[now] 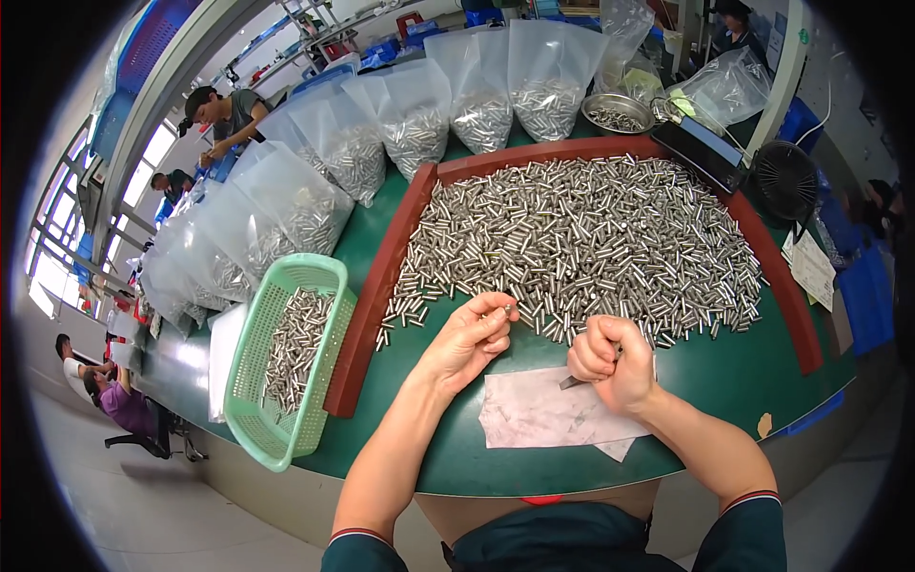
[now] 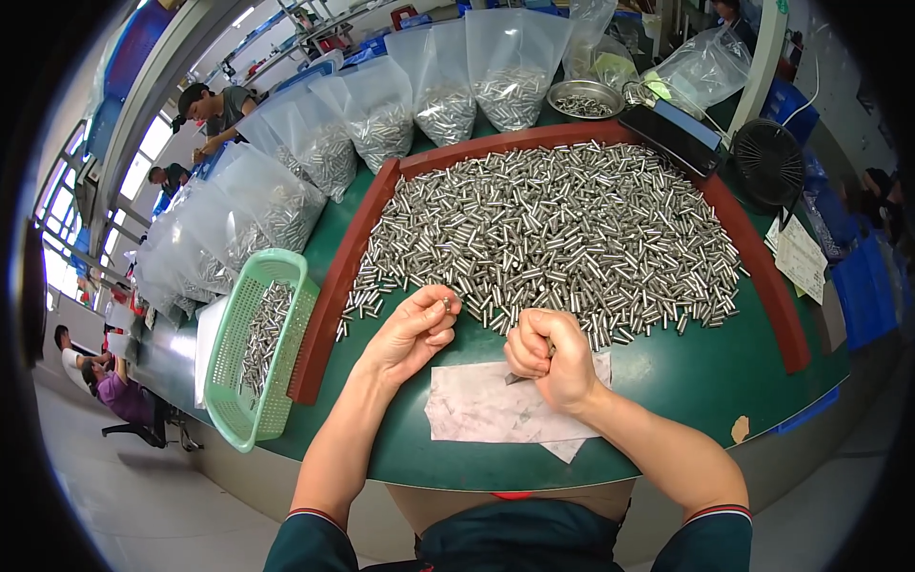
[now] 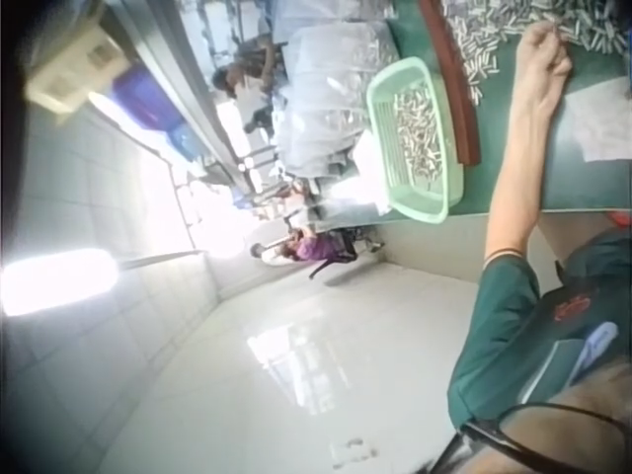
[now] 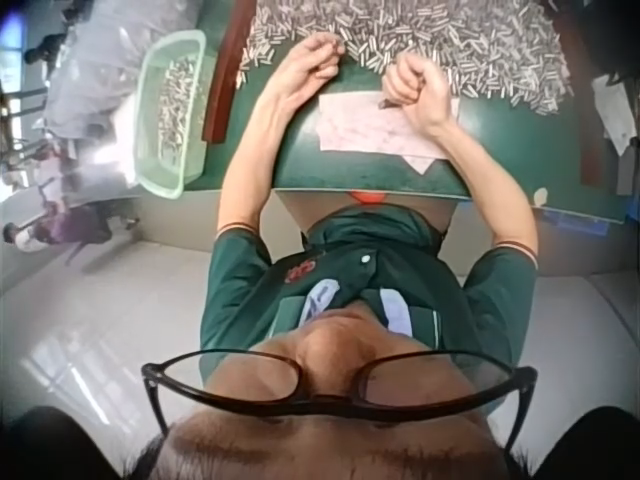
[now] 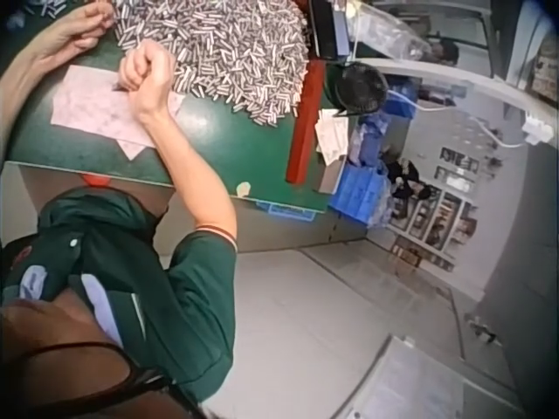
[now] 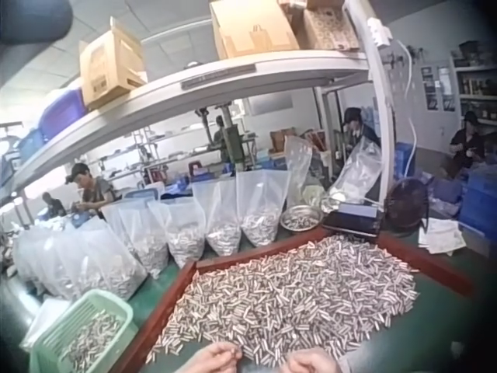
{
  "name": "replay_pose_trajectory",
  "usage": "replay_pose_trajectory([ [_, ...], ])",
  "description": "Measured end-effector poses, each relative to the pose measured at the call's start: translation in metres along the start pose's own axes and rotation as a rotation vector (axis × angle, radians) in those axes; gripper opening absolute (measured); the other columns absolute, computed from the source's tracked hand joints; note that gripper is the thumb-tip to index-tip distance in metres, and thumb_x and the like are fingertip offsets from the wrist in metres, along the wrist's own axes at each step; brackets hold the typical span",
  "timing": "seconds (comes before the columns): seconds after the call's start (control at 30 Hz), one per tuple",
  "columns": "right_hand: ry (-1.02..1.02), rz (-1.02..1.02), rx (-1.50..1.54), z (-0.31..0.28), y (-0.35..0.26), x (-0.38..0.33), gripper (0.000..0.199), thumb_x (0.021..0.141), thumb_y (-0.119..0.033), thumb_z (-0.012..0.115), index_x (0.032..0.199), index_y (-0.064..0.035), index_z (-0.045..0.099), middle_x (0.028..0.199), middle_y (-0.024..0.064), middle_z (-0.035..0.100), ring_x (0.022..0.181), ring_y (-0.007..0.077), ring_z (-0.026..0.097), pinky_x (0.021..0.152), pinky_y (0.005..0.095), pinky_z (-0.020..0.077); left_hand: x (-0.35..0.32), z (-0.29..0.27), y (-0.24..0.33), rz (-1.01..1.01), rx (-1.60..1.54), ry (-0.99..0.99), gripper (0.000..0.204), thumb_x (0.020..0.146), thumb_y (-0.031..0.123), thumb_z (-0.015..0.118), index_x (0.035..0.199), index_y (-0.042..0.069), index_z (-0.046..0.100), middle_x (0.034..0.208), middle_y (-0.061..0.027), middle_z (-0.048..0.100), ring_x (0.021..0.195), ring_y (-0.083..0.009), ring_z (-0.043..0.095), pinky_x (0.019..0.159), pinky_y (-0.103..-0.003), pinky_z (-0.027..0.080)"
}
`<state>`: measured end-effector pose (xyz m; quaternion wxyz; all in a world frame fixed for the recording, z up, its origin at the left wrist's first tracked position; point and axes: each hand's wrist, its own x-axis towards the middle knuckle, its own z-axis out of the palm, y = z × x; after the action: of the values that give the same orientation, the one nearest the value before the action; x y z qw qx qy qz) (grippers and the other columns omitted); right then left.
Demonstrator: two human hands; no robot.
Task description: Manually inspecting, wiping, and sorting small cylindrical metal pins at a factory workbench.
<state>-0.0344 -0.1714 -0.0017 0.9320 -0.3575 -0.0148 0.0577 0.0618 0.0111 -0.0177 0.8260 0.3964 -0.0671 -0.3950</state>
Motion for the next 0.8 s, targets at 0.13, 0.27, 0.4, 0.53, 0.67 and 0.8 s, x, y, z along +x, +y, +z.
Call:
replay_pose_trajectory([
  [0.13,0.004,-0.007,-0.003,0.0001,0.0003,-0.0002,0.034,0.081,-0.021,0.035,0.050,-0.0102,0.028,0.041,0.0000,0.026,0.039,0.0093,0.019,0.040,0.0249,0.0168,0.0006,-0.0005,-0.0001,-0.004,-0.006,-0.011,0.011,0.081,0.007,0.055,0.092,0.005,0.055,0.085,-0.0049,0.053,0.055,-0.0043,0.034,0.049,-0.017,0.031],
  [0.27,0.012,-0.004,-0.001,0.0013,-0.0002,-0.0002,0.033,0.081,-0.020,0.035,0.050,-0.0101,0.027,0.041,0.0000,0.026,0.039,0.0093,0.019,0.040,0.0248,0.0169,0.0005,-0.0007,-0.0009,-0.012,-0.018,-0.012,0.010,0.081,0.007,0.055,0.091,0.006,0.055,0.085,-0.0048,0.053,0.054,-0.0043,0.034,0.049,-0.017,0.031],
  [0.4,0.006,-0.011,-0.015,0.0012,-0.0006,-0.0003,0.033,0.081,-0.020,0.035,0.050,-0.0099,0.027,0.041,0.0000,0.026,0.040,0.0092,0.019,0.040,0.0246,0.0173,0.0007,0.0003,-0.0005,-0.023,-0.010,-0.017,0.009,0.081,0.008,0.056,0.089,0.006,0.054,0.085,-0.0047,0.053,0.054,-0.0043,0.034,0.050,-0.017,0.031],
  [0.53,-0.001,-0.009,-0.011,0.0015,-0.0015,-0.0006,0.033,0.082,-0.019,0.034,0.051,-0.0098,0.028,0.042,0.0001,0.027,0.040,0.0090,0.019,0.040,0.0243,0.0174,-0.0018,0.0053,0.0005,0.017,0.068,-0.066,0.013,0.078,0.011,0.060,0.089,0.007,0.055,0.086,-0.0041,0.050,0.056,-0.0046,0.033,0.050,-0.017,0.029],
  [0.67,-0.005,-0.009,-0.005,0.0008,-0.0018,-0.0013,0.032,0.082,-0.018,0.034,0.051,-0.0098,0.028,0.042,0.0002,0.027,0.040,0.0089,0.019,0.040,0.0242,0.0174,-0.0033,0.0068,0.0008,0.030,0.092,-0.134,0.014,0.077,0.014,0.062,0.087,0.008,0.055,0.085,-0.0035,0.047,0.058,-0.0051,0.033,0.050,-0.017,0.027],
  [0.8,-0.014,-0.010,-0.010,0.0007,-0.0014,-0.0017,0.032,0.082,-0.018,0.034,0.051,-0.0097,0.028,0.042,0.0004,0.027,0.039,0.0088,0.020,0.040,0.0242,0.0174,-0.0036,0.0070,-0.0001,0.028,0.105,-0.141,0.014,0.076,0.014,0.063,0.087,0.009,0.055,0.086,-0.0037,0.047,0.058,-0.0050,0.033,0.050,-0.017,0.027],
])
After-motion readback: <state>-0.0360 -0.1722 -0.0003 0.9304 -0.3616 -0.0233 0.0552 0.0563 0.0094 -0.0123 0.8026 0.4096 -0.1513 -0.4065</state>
